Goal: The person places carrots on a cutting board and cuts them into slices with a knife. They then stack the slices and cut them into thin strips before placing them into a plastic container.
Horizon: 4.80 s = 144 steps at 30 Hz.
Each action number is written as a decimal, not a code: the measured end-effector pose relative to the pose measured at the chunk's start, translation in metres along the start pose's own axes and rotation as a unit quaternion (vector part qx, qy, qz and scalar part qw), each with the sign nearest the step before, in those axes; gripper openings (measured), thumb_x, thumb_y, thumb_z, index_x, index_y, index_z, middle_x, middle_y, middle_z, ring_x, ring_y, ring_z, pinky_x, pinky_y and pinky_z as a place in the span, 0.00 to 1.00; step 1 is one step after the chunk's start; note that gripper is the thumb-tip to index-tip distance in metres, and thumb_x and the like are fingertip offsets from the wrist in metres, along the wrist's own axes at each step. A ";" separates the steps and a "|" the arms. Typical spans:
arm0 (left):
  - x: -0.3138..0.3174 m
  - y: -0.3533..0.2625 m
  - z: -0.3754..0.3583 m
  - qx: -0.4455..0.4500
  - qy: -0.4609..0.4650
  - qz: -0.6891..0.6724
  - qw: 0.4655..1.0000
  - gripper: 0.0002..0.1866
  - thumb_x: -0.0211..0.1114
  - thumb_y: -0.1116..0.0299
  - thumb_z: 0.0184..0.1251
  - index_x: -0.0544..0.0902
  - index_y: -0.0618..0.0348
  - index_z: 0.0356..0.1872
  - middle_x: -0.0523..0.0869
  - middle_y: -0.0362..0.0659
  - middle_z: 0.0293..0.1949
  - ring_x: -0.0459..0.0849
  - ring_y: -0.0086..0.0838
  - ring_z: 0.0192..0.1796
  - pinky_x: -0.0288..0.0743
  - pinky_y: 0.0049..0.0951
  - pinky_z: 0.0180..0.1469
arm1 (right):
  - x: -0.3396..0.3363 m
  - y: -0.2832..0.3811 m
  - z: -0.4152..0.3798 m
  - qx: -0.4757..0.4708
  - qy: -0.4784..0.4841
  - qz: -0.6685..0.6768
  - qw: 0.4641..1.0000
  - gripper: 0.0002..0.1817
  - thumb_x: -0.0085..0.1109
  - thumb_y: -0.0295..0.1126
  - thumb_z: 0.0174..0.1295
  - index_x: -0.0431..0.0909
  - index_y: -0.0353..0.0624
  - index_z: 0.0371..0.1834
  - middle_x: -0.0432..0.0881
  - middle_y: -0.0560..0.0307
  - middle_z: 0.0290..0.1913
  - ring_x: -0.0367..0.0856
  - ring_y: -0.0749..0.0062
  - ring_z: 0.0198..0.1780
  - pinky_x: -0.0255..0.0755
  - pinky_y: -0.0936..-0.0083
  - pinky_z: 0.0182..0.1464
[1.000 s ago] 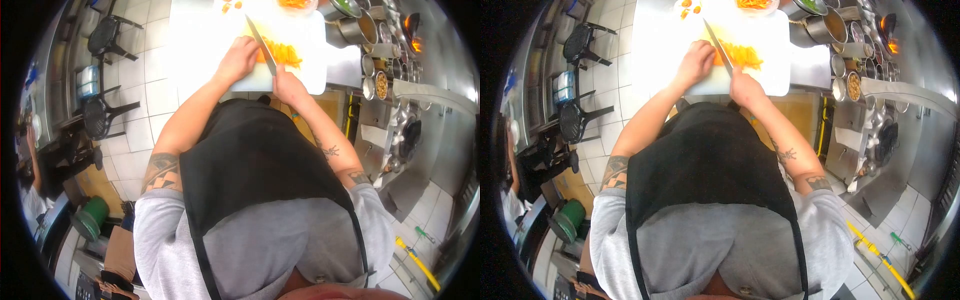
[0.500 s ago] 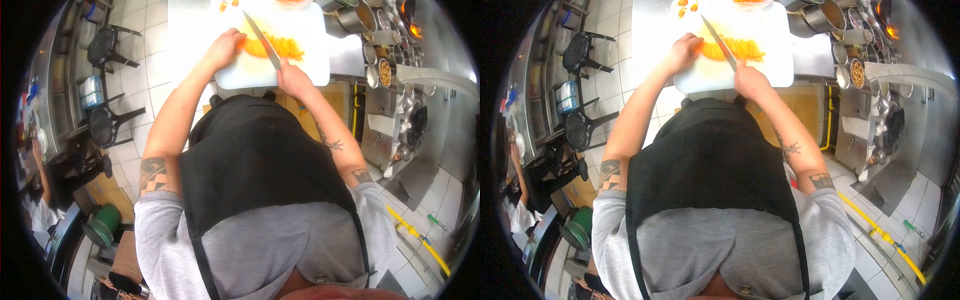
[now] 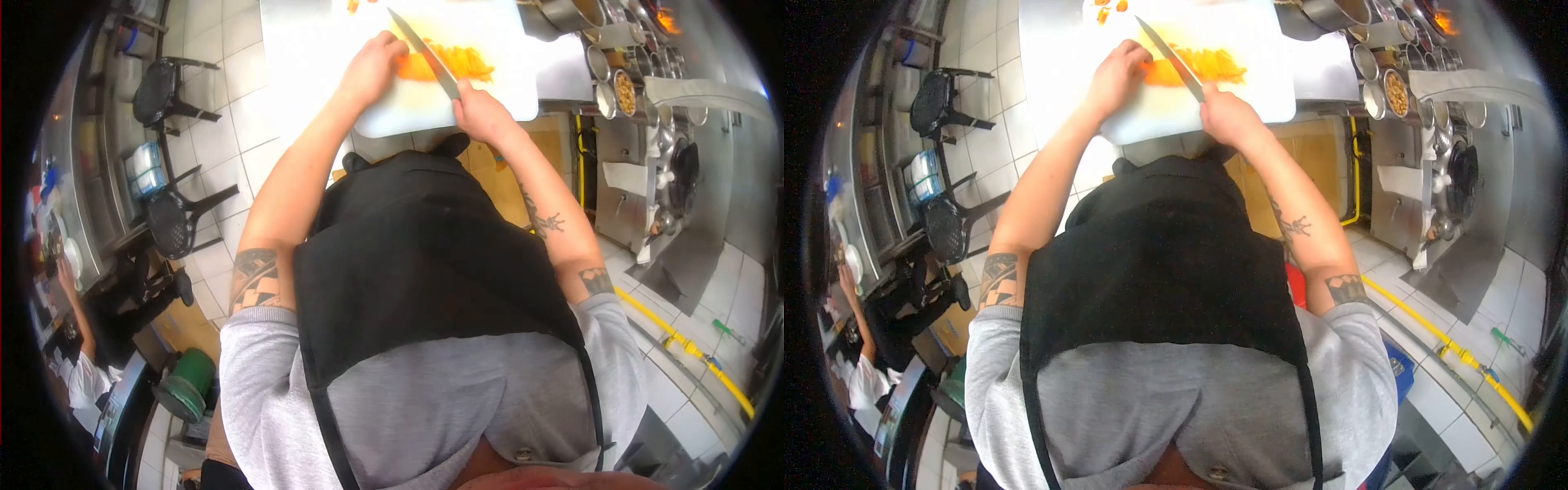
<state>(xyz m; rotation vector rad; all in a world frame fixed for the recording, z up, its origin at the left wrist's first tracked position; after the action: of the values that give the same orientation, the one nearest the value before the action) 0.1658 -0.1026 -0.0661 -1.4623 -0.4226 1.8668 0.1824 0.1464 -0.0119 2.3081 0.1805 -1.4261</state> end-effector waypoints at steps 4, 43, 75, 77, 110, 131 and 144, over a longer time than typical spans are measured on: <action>0.009 -0.014 -0.014 -0.004 -0.044 -0.048 0.998 0.12 0.65 0.77 0.66 0.86 0.58 0.50 0.85 0.49 0.53 0.84 0.51 0.59 0.81 0.46 0.60 | 0.003 0.000 0.002 0.002 -0.009 -0.009 1.000 0.15 0.49 0.32 0.74 0.71 0.31 0.56 0.88 0.29 0.38 0.88 0.32 0.44 0.81 0.43 0.51; 0.025 -0.024 -0.007 0.027 -0.030 0.034 0.999 0.14 0.65 0.74 0.69 0.84 0.57 0.54 0.84 0.48 0.48 0.83 0.48 0.52 0.82 0.46 0.56 | -0.044 0.049 -0.030 0.049 0.099 -0.047 0.993 0.14 0.45 0.23 0.70 0.71 0.30 0.55 0.88 0.25 0.42 0.89 0.32 0.49 0.82 0.45 0.54; 0.026 -0.013 -0.010 -0.012 -0.094 -0.037 0.995 0.10 0.64 0.77 0.69 0.84 0.56 0.49 0.83 0.46 0.48 0.82 0.48 0.54 0.80 0.45 0.55 | 0.006 0.023 0.001 0.012 0.023 -0.005 1.000 0.12 0.48 0.31 0.75 0.67 0.31 0.52 0.86 0.27 0.34 0.87 0.29 0.40 0.79 0.41 0.47; 0.030 -0.009 -0.014 -0.003 -0.085 0.010 0.996 0.12 0.63 0.78 0.66 0.84 0.57 0.49 0.83 0.48 0.48 0.81 0.49 0.54 0.81 0.45 0.55 | 0.005 0.024 0.001 0.019 0.029 -0.007 0.999 0.13 0.48 0.31 0.76 0.67 0.31 0.52 0.86 0.27 0.34 0.87 0.29 0.40 0.79 0.41 0.47; 0.024 -0.009 -0.014 0.005 -0.029 0.042 0.999 0.16 0.56 0.76 0.66 0.80 0.59 0.54 0.81 0.50 0.51 0.79 0.49 0.56 0.76 0.46 0.62 | -0.044 0.070 -0.011 0.024 0.104 -0.033 0.994 0.17 0.50 0.23 0.68 0.71 0.28 0.58 0.88 0.27 0.44 0.90 0.35 0.49 0.83 0.48 0.53; 0.025 -0.005 -0.020 0.019 -0.067 0.058 0.996 0.14 0.59 0.76 0.64 0.79 0.59 0.51 0.81 0.50 0.49 0.80 0.49 0.54 0.77 0.46 0.59 | -0.041 0.079 -0.018 0.027 0.105 -0.034 0.993 0.17 0.51 0.23 0.68 0.72 0.29 0.58 0.89 0.30 0.44 0.91 0.39 0.50 0.83 0.49 0.54; 0.025 -0.002 -0.023 0.007 -0.067 0.097 0.993 0.14 0.59 0.76 0.64 0.80 0.57 0.51 0.82 0.48 0.46 0.81 0.48 0.51 0.76 0.47 0.53 | -0.011 0.068 -0.005 0.033 0.084 -0.017 0.996 0.18 0.48 0.24 0.68 0.70 0.28 0.59 0.88 0.27 0.43 0.90 0.36 0.48 0.82 0.46 0.52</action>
<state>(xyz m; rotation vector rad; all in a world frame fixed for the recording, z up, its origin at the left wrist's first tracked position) 0.1854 -0.0874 -0.0894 -1.4157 -0.3410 2.1256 0.2035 0.0882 0.0195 2.4895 0.2256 -1.2711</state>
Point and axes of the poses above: each hand's wrist, its own z-axis towards the middle knuckle, its own x-axis out of the palm, y = z × x, the point moved 1 cm from there along z, towards the middle knuckle
